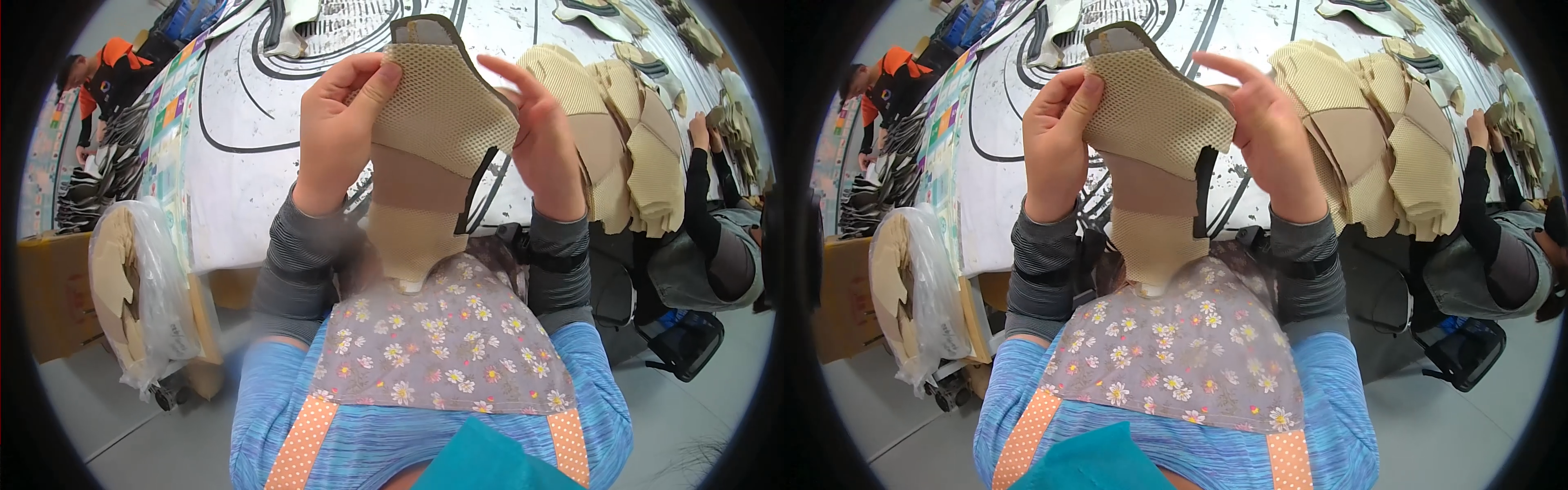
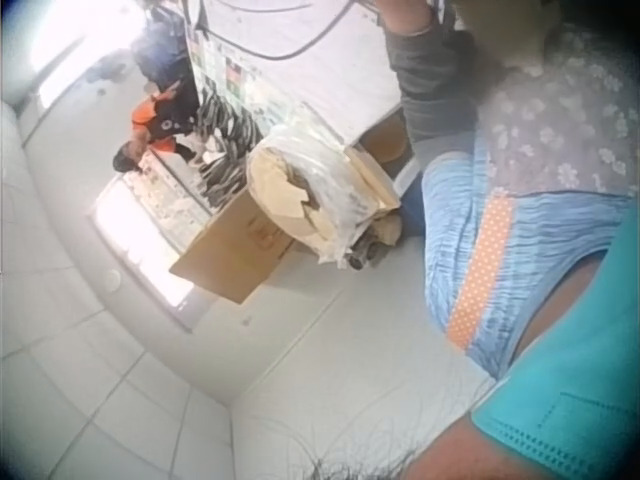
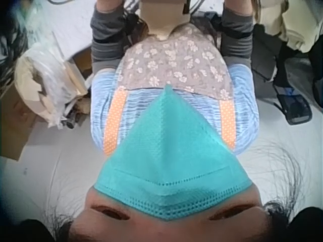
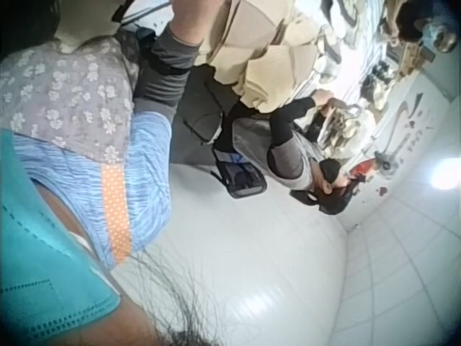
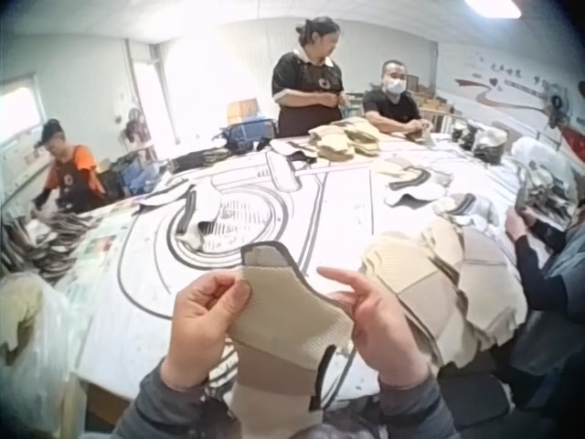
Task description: Aligning and pressing shoe lining material onto a template.
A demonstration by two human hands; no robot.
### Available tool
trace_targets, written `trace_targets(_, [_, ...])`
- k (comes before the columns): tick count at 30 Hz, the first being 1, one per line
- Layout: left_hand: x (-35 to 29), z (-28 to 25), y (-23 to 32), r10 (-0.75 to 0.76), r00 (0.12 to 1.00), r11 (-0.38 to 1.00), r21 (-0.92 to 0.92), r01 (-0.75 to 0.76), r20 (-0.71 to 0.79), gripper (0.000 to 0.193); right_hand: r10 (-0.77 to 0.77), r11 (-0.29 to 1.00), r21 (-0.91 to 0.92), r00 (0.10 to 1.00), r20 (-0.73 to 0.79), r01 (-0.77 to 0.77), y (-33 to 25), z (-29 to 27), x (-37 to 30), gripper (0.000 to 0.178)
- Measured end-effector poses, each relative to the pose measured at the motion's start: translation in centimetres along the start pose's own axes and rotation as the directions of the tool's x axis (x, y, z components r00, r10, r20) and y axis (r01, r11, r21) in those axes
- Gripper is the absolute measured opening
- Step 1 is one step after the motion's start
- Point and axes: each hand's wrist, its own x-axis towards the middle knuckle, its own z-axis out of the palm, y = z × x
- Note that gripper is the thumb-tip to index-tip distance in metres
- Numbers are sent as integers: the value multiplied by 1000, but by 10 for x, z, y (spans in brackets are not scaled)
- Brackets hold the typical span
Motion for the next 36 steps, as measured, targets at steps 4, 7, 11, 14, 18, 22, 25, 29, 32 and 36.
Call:
trace_targets(4, [-1,3,-9,38,997,998,50,-35,-68,20,-131,895,-442,980,-148,53,33,14,-6,54])
trace_targets(7, [-4,3,-9,78,996,997,-7,-78,-54,22,-157,875,-483,962,-222,31,34,22,-6,40])
trace_targets(11, [-6,2,-2,-52,999,986,159,49,14,27,-135,880,-474,972,-195,27,34,21,-7,41])
trace_targets(14, [-6,2,-1,-114,993,982,151,113,-4,27,-89,979,-202,961,-261,36,37,22,-5,45])
trace_targets(18, [-9,11,-3,33,988,979,203,-1,-151,24,-161,982,-146,936,-314,119,57,29,-6,51])
trace_targets(22, [-19,13,-7,231,958,949,255,-183,-171,20,-373,821,-547,880,-294,166,64,38,1,48])
trace_targets(25, [-19,11,-7,159,963,985,-26,-169,-217,20,-508,728,-629,830,-229,272,68,37,-2,36])
trace_targets(29, [-23,3,-5,61,986,982,-170,-88,-155,24,-554,684,-666,806,-209,298,63,39,-4,26])
trace_targets(32, [-25,4,-5,12,978,982,-180,-50,-207,24,-468,655,-728,865,-181,202,56,30,-5,26])
trace_targets(36, [-22,2,-6,-23,963,992,-128,-12,-270,25,-420,594,-790,896,-144,151,57,35,-8,44])
